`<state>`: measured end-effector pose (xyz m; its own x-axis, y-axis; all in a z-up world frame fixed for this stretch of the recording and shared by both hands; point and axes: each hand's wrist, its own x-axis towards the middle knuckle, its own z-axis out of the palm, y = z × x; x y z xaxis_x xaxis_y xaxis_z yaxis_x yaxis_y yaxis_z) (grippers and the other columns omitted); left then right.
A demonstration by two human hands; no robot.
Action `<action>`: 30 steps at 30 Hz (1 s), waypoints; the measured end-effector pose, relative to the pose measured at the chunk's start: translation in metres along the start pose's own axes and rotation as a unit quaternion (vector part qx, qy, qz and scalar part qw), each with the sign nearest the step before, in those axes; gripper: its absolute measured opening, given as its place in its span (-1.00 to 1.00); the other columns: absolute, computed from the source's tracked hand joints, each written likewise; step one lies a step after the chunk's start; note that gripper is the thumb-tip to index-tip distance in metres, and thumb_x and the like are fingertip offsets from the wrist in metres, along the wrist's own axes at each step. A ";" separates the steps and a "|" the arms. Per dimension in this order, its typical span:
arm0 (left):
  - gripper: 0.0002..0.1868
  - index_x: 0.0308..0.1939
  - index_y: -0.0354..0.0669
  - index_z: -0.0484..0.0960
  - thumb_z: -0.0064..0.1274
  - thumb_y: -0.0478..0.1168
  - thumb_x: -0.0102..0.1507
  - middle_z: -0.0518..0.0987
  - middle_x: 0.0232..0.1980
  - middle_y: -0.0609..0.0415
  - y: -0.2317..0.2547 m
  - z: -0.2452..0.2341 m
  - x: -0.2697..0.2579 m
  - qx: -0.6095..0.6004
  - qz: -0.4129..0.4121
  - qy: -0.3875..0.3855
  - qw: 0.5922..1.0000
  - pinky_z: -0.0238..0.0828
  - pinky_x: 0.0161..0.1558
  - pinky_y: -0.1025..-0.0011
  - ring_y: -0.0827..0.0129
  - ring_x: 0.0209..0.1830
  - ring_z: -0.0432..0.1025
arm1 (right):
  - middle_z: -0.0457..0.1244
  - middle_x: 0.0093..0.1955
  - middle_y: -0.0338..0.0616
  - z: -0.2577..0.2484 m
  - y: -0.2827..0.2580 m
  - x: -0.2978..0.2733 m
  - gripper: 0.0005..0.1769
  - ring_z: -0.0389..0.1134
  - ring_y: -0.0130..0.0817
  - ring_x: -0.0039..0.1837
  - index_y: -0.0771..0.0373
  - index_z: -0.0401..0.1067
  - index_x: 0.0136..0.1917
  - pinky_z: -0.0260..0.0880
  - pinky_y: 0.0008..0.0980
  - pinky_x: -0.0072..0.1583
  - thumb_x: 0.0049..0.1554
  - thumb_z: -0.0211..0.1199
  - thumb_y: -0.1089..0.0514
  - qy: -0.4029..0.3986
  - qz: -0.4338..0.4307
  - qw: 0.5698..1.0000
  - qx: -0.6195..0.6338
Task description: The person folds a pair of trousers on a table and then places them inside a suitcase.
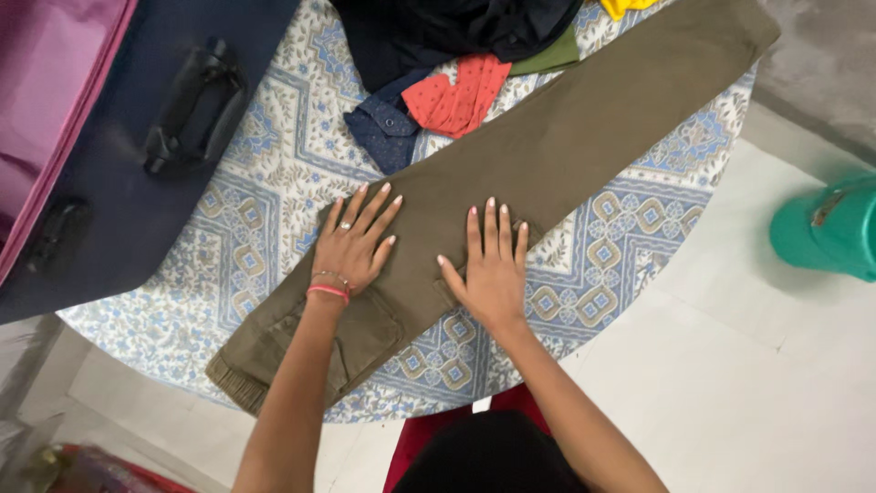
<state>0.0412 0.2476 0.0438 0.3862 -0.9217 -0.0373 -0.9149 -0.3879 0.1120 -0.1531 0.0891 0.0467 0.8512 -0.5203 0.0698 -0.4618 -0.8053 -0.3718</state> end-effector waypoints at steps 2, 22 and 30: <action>-0.35 0.58 0.20 0.19 -0.15 0.02 0.38 0.07 0.66 0.23 0.002 0.000 0.000 -0.005 -0.015 -0.001 1.000 -0.15 0.56 0.05 0.19 0.64 -0.02 | -0.06 0.63 0.26 0.004 0.002 -0.001 -0.08 -0.07 0.17 0.65 0.37 0.10 0.58 -0.24 0.26 0.58 0.19 0.15 -0.28 0.018 -0.004 1.000 -0.003; -0.33 0.55 0.22 0.23 -0.11 0.02 0.32 0.09 0.64 0.23 -0.001 -0.002 0.001 -0.035 -0.009 0.015 0.999 -0.15 0.54 0.04 0.19 0.62 -0.04 | 0.00 0.62 0.20 0.018 -0.002 -0.002 -0.14 0.00 0.14 0.62 0.30 0.17 0.56 -0.19 0.27 0.57 0.07 0.17 -0.10 0.075 0.002 0.997 -0.005; -0.32 0.54 0.20 0.23 -0.08 0.02 0.31 0.12 0.63 0.22 -0.009 0.002 0.003 -0.066 -0.010 0.028 0.997 -0.15 0.53 0.03 0.19 0.62 -0.02 | 0.01 0.61 0.17 0.017 -0.009 0.002 -0.13 0.01 0.13 0.60 0.26 0.18 0.55 -0.18 0.28 0.55 0.02 0.16 -0.08 0.071 0.016 0.997 -0.017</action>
<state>0.0500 0.2480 0.0408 0.4127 -0.9107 0.0140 -0.8850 -0.3973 0.2426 -0.1427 0.0997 0.0343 0.7932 -0.5789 0.1889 -0.4988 -0.7956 -0.3439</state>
